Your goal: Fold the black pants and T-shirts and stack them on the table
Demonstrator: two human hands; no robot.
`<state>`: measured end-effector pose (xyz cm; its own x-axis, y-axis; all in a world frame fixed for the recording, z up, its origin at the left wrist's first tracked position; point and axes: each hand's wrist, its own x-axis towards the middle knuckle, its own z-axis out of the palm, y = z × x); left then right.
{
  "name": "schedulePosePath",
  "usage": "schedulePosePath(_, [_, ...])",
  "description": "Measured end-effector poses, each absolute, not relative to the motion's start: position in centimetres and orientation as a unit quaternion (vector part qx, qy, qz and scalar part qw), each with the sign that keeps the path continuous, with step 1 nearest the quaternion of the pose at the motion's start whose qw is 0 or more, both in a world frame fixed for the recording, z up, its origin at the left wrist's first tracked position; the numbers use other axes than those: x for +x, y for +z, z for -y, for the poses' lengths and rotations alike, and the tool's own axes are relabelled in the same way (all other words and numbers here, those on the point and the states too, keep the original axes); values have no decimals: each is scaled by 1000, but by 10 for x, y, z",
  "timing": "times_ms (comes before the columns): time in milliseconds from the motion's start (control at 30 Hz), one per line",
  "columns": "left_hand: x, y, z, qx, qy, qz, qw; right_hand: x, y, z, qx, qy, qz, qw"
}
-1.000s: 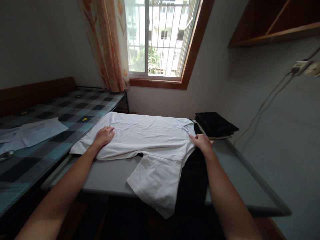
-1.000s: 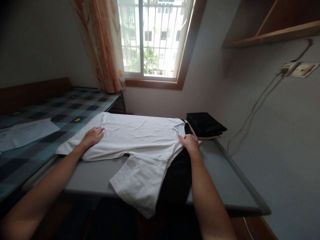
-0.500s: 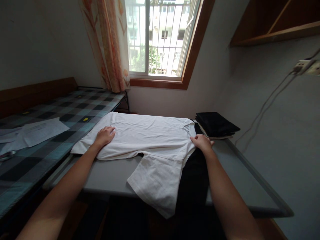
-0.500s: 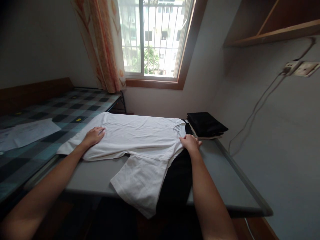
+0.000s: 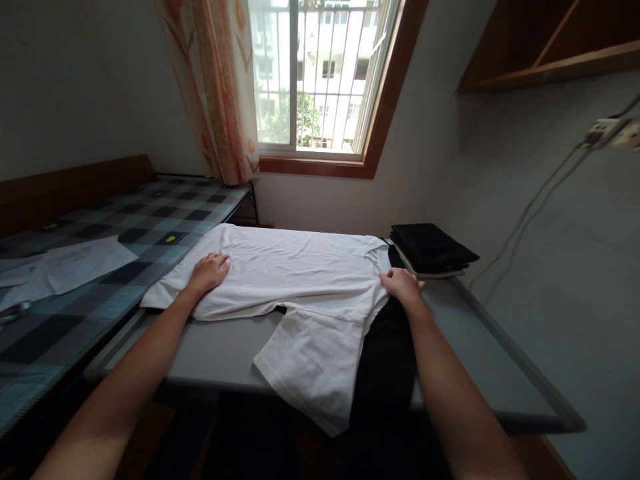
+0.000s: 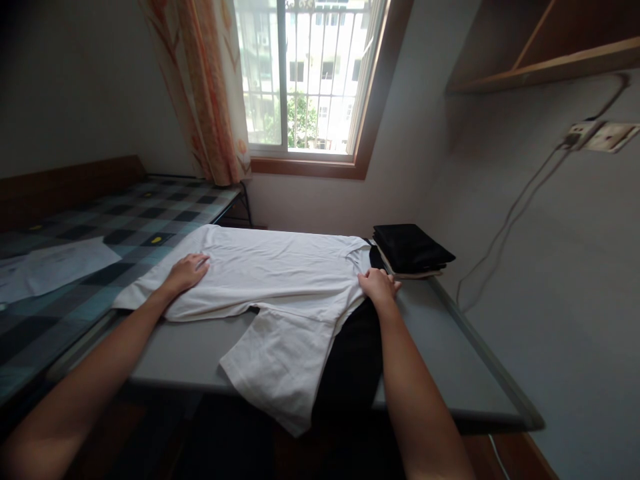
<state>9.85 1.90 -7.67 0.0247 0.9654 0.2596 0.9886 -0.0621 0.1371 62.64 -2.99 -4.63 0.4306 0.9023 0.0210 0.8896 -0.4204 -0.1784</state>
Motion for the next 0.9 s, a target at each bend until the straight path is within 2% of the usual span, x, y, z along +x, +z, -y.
schedulePosePath(900, [101, -74, -17, -711, -148, 687, 37, 625, -46, 32, -839, 36, 536, 84])
